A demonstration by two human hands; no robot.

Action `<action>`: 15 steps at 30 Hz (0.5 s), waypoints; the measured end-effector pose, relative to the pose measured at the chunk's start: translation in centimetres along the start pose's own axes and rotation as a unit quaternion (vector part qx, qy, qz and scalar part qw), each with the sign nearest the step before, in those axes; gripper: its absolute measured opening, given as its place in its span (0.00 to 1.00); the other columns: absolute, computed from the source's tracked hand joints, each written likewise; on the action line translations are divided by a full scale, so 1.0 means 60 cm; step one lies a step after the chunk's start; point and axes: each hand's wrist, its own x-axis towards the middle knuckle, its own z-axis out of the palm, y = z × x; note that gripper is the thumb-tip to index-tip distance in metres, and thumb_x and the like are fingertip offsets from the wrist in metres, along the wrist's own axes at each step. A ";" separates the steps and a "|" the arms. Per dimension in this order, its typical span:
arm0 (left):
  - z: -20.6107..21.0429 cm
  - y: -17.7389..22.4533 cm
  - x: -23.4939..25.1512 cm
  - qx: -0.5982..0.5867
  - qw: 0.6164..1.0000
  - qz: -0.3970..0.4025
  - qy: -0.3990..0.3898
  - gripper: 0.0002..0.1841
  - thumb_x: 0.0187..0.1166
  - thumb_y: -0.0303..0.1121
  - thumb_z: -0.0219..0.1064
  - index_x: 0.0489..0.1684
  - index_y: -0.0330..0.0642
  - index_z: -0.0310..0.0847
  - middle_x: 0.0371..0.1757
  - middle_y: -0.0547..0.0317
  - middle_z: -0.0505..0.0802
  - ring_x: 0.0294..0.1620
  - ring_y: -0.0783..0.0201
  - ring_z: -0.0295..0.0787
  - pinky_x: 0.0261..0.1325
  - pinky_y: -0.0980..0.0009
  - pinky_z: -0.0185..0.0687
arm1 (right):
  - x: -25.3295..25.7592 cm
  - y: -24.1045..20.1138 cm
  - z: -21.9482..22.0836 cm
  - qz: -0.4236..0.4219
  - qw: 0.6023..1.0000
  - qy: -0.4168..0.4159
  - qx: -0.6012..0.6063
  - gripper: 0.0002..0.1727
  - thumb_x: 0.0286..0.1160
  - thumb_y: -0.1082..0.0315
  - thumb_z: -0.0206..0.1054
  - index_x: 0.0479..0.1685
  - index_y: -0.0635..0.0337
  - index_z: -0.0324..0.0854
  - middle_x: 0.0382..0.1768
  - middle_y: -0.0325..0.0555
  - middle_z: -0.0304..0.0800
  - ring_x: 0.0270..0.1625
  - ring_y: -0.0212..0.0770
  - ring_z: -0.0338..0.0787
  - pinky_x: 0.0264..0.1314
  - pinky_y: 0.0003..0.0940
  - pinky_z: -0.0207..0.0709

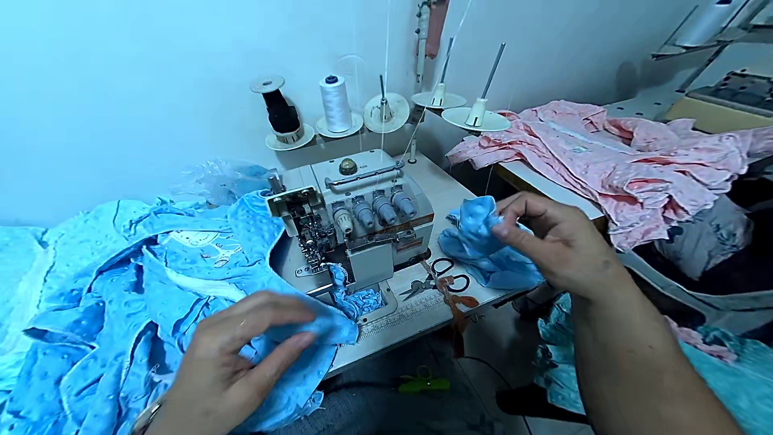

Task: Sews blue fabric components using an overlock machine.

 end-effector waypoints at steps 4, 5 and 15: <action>0.062 0.058 0.085 0.027 0.994 0.004 -0.110 0.42 0.66 0.50 0.80 0.83 0.45 0.70 0.73 0.54 0.82 0.60 0.64 0.86 0.53 0.65 0.90 | -0.032 -0.102 0.118 -0.085 0.980 -0.094 0.150 0.06 0.77 0.63 0.69 0.35 0.54 0.83 0.33 0.30 0.87 0.35 0.22 0.87 0.38 0.21 0.85; 0.081 0.057 0.092 0.025 0.990 0.013 -0.137 0.41 0.64 0.46 0.82 0.81 0.42 0.72 0.66 0.54 0.86 0.53 0.65 0.87 0.49 0.66 0.89 | -0.044 -0.119 0.139 -0.100 0.973 -0.104 0.183 0.06 0.80 0.64 0.68 0.37 0.56 0.81 0.32 0.32 0.86 0.33 0.22 0.86 0.36 0.20 0.85; 0.069 0.016 0.024 -0.206 0.963 0.031 -0.174 0.13 0.85 0.37 0.64 0.33 0.40 0.88 0.29 0.69 0.88 0.35 0.86 0.81 0.40 0.89 0.76 | -0.113 -0.121 0.195 0.115 0.695 -0.340 0.623 0.09 0.69 0.53 0.79 0.43 0.42 0.91 0.37 0.21 0.94 0.39 0.16 0.90 0.43 0.17 0.85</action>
